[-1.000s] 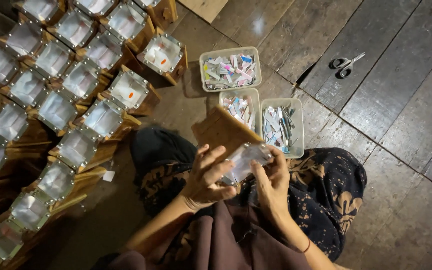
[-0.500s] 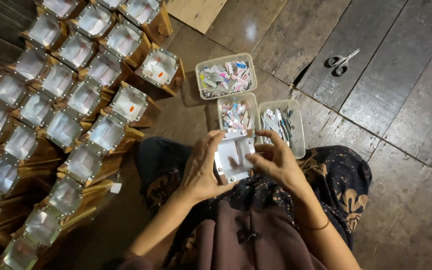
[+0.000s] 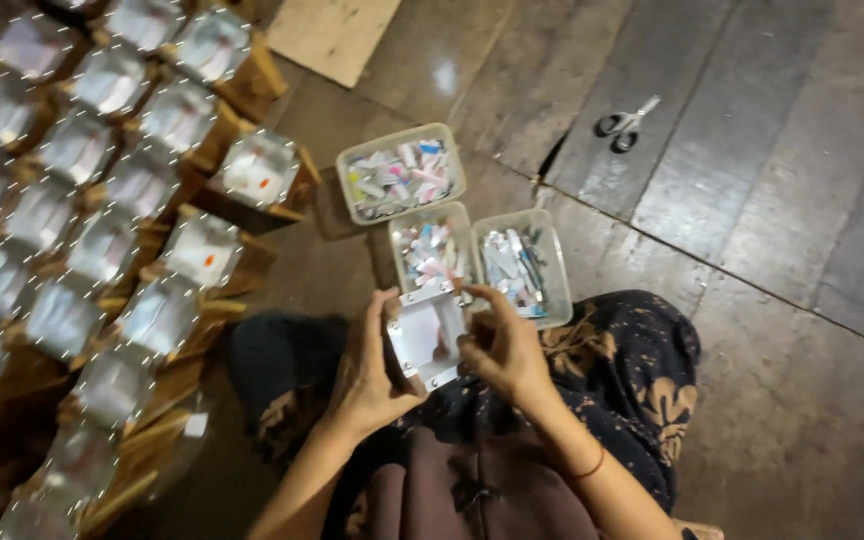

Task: The person sits on the floor and uses scissors to cut small strips of colored paper from a plastic container. After cutting, they place the strips into a small wooden box with a reflective interior.

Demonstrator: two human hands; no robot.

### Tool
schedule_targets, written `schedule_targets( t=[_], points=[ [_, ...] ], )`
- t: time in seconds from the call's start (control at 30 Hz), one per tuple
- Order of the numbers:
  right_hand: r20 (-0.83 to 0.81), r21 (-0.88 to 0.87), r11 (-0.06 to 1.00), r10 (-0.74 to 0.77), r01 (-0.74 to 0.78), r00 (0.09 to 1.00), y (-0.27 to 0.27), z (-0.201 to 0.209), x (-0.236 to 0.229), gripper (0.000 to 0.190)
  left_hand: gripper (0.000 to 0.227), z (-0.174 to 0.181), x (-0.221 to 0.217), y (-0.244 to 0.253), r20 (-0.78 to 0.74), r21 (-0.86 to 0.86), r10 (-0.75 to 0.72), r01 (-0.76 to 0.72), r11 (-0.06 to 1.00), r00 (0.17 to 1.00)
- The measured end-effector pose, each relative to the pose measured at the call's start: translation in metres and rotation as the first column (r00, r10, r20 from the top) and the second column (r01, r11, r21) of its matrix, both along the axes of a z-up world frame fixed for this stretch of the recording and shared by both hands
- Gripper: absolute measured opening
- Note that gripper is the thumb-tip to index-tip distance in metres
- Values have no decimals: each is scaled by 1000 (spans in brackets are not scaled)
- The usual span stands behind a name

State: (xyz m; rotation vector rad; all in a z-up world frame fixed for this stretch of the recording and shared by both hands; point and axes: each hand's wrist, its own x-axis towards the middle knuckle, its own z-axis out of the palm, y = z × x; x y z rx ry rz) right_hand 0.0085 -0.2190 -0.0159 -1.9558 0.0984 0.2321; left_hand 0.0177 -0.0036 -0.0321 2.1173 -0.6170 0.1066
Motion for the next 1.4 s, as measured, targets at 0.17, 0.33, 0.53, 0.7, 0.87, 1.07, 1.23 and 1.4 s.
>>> schedule_targets(
  t=[0.17,0.33,0.53,0.7,0.87,1.07,1.23,1.4],
  points=[
    [15,99,993,56,-58,998,-4,6,10,71,116,-6,8,-3,-10,22,9,-9,1000,1000],
    [-108,500,864,132,-61,985,-5,8,11,61,95,-2,4,14,-63,-104,79,-85,991,995],
    [-64,293,953,-63,79,996,2,-64,46,26,122,2,-8,52,-105,-199,374,-388,900,921],
    [232,-12,995,99,-98,968,76,-64,133,18,109,12,-9,86,-16,-194,408,-403,894,913],
    [435,-194,971,211,-137,876,170,-97,221,16,98,30,-6,113,116,-236,449,-414,879,886],
    [530,-564,821,446,-92,721,241,-103,277,58,87,18,0,153,112,-145,470,-453,880,876],
    [525,-687,726,468,29,711,261,-108,290,45,111,4,12,169,255,-72,444,-441,894,859],
    [564,-632,774,444,19,696,254,-117,290,38,108,-3,19,165,277,-57,426,-428,902,861]
  ],
)
